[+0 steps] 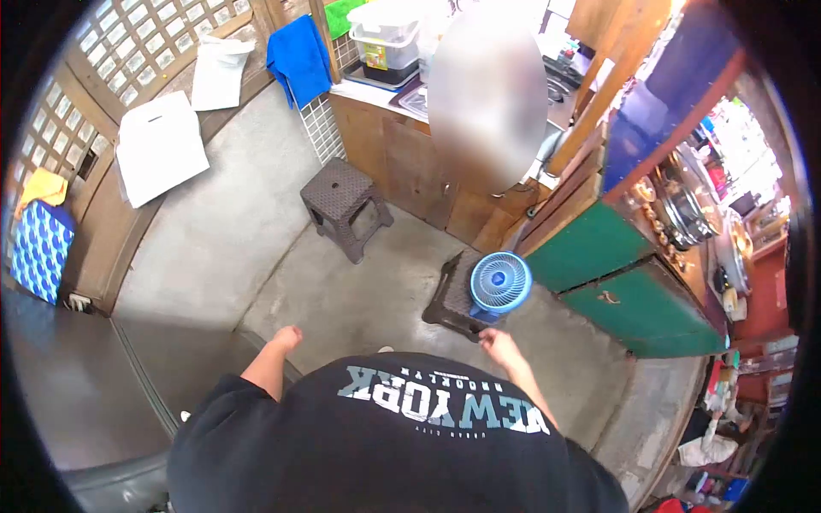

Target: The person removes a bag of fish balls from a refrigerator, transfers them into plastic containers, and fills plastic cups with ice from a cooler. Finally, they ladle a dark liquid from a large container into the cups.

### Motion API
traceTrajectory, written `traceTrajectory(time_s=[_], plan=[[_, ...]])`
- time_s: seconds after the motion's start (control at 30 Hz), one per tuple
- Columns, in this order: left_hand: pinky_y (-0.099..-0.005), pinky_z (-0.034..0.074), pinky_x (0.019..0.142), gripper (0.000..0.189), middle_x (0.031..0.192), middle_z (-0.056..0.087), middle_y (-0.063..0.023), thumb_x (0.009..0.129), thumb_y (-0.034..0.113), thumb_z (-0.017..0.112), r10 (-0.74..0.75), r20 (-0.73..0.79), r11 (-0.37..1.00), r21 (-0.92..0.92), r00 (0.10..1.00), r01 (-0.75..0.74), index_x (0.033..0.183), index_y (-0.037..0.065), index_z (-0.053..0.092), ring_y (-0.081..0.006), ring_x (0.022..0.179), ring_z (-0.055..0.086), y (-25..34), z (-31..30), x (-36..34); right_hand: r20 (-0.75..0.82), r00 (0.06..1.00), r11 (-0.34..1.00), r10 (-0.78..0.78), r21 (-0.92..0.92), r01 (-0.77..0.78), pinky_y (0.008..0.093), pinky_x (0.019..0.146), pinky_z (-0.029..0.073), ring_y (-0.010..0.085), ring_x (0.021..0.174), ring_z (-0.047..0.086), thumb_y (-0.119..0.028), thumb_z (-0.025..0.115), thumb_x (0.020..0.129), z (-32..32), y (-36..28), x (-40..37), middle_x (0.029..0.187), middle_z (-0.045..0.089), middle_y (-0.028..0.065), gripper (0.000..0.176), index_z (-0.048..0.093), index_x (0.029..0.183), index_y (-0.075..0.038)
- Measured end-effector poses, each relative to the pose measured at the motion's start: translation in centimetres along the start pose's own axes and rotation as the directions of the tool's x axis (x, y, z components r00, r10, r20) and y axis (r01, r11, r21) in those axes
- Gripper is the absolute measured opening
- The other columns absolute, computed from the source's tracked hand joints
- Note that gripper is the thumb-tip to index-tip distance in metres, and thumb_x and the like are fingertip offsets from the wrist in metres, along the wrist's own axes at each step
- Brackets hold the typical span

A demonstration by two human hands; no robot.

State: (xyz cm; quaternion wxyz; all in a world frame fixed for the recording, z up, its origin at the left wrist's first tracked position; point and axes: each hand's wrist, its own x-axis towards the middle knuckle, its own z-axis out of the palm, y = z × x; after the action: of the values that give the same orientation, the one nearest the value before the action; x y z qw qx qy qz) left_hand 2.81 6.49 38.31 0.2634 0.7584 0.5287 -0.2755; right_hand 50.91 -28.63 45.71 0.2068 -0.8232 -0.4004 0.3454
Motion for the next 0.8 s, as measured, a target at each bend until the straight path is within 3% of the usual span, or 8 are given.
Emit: traceTrajectory(time_s=[0.13, 0.2, 0.3, 0.37, 0.47, 0.57, 0.73, 0.8], plan=[[-0.0394, 0.047, 0.084, 0.029, 0.1, 0.064, -0.0143, 0.08, 0.028, 0.056, -0.106, -0.012, 0.983, -0.154, 0.994, 0.103, 0.1, 0.009, 0.064, -0.0301, 0.098, 0.06, -3.5, -3.7, -0.5, 0.16, 0.986, 0.998, 0.056, -0.014, -0.054, 0.039, 0.081, 0.049, 0.03, 0.09, 0.063, -0.017, 0.061, 0.076, -5.2, -8.2, 9.0, 0.093, 0.066, 0.0167, 0.026, 0.064, 0.099, -0.006], [-0.0394, 0.047, 0.083, 0.03, 0.101, 0.064, -0.0165, 0.082, 0.029, 0.055, -0.212, -0.157, 0.94, -0.302, 0.965, 0.157, 0.1, 0.006, 0.063, -0.0307, 0.098, 0.06, -4.6, -4.6, -1.0, 0.143, 0.969, 0.964, -0.2, -0.149, 0.221, 0.0354, 0.076, 0.049, 0.0247, 0.084, 0.064, -0.017, 0.061, 0.077, -6.0, -8.7, 14.6, 0.088, 0.067, 0.0148, 0.025, 0.064, 0.098, -0.005], [-0.0407, 0.048, 0.082, 0.029, 0.1, 0.064, -0.018, 0.082, 0.028, 0.055, -0.463, -0.352, 0.775, -0.606, 0.814, 0.179, 0.097, 0.004, 0.062, -0.0325, 0.098, 0.06, -5.6, -2.9, -1.9, 0.233, 0.95, 0.953, -0.209, -0.168, 0.251, 0.0344, 0.075, 0.049, 0.0237, 0.082, 0.064, -0.018, 0.061, 0.077, -8.2, -12.0, 22.5, 0.086, 0.067, 0.0122, 0.022, 0.065, 0.094, -0.005], [-0.041, 0.047, 0.082, 0.027, 0.098, 0.063, -0.0189, 0.082, 0.026, 0.056, -0.512, -0.199, 0.834, -0.35, 0.836, 0.427, 0.096, 0.004, 0.063, -0.0328, 0.097, 0.06, -4.1, -2.2, -2.1, 0.156, 0.96, 0.966, -0.234, -0.074, 0.248, 0.0323, 0.072, 0.049, 0.0193, 0.077, 0.063, -0.017, 0.06, 0.078, -9.7, -14.5, 27.1, 0.081, 0.066, 0.0083, 0.017, 0.064, 0.09, -0.005], [-0.042, 0.047, 0.082, 0.03, 0.101, 0.062, -0.0203, 0.082, 0.027, 0.055, -0.375, 0.2, 0.896, -0.173, 0.905, 0.41, 0.099, 0.003, 0.062, -0.0341, 0.099, 0.059, -4.5, -0.7, -0.9, 0.181, 0.974, 0.9, -0.138, 0.434, 0.047, 0.0283, 0.065, 0.047, 0.0118, 0.07, 0.059, -0.016, 0.056, 0.084, -11.4, -18.0, 33.8, 0.076, 0.062, 0.0035, 0.013, 0.061, 0.088, -0.005], [-0.043, 0.046, 0.082, 0.032, 0.104, 0.061, -0.0218, 0.083, 0.028, 0.055, -0.276, 0.303, 0.94, -0.113, 0.912, 0.322, 0.102, 0.003, 0.061, -0.0354, 0.1, 0.058, -4.8, -4.6, 6.3, 0.134, 0.99, 0.755, -0.037, 0.653, -0.06, 0.0253, 0.062, 0.047, 0.0105, 0.069, 0.059, -0.018, 0.051, 0.088, -14.2, -21.9, 38.6, 0.079, 0.062, 0.0033, 0.014, 0.059, 0.09, -0.006], [-0.0447, 0.046, 0.083, 0.037, 0.109, 0.059, -0.0242, 0.083, 0.029, 0.055, -0.012, 0.133, 0.999, -0.046, 0.991, 0.018, 0.107, 0.001, 0.06, -0.0376, 0.103, 0.057, 1.0, -19.8, 27.9, 0.098, 0.958, 0.276, 0.27, 0.945, -0.175, 0.0288, 0.059, 0.049, 0.0175, 0.07, 0.061, -0.03, 0.049, 0.091, -14.4, -20.3, 45.3, 0.082, 0.062, 0.0089, 0.027, 0.056, 0.097, -0.004], [-0.0453, 0.045, 0.083, 0.038, 0.11, 0.058, -0.0251, 0.084, 0.03, 0.055, 0.074, -0.078, 0.963, -0.252, 0.994, -0.091, 0.109, 0.001, 0.06, -0.0385, 0.104, 0.056, 6.1, -26.9, 35.3, -0.133, 0.895, 0.321, 0.426, 0.947, -0.012, 0.0294, 0.059, 0.051, 0.0187, 0.071, 0.062, -0.038, 0.045, 0.093, -16.3, -20.6, 46.7, 0.083, 0.059, 0.0114, 0.038, 0.051, 0.101, -0.001]])
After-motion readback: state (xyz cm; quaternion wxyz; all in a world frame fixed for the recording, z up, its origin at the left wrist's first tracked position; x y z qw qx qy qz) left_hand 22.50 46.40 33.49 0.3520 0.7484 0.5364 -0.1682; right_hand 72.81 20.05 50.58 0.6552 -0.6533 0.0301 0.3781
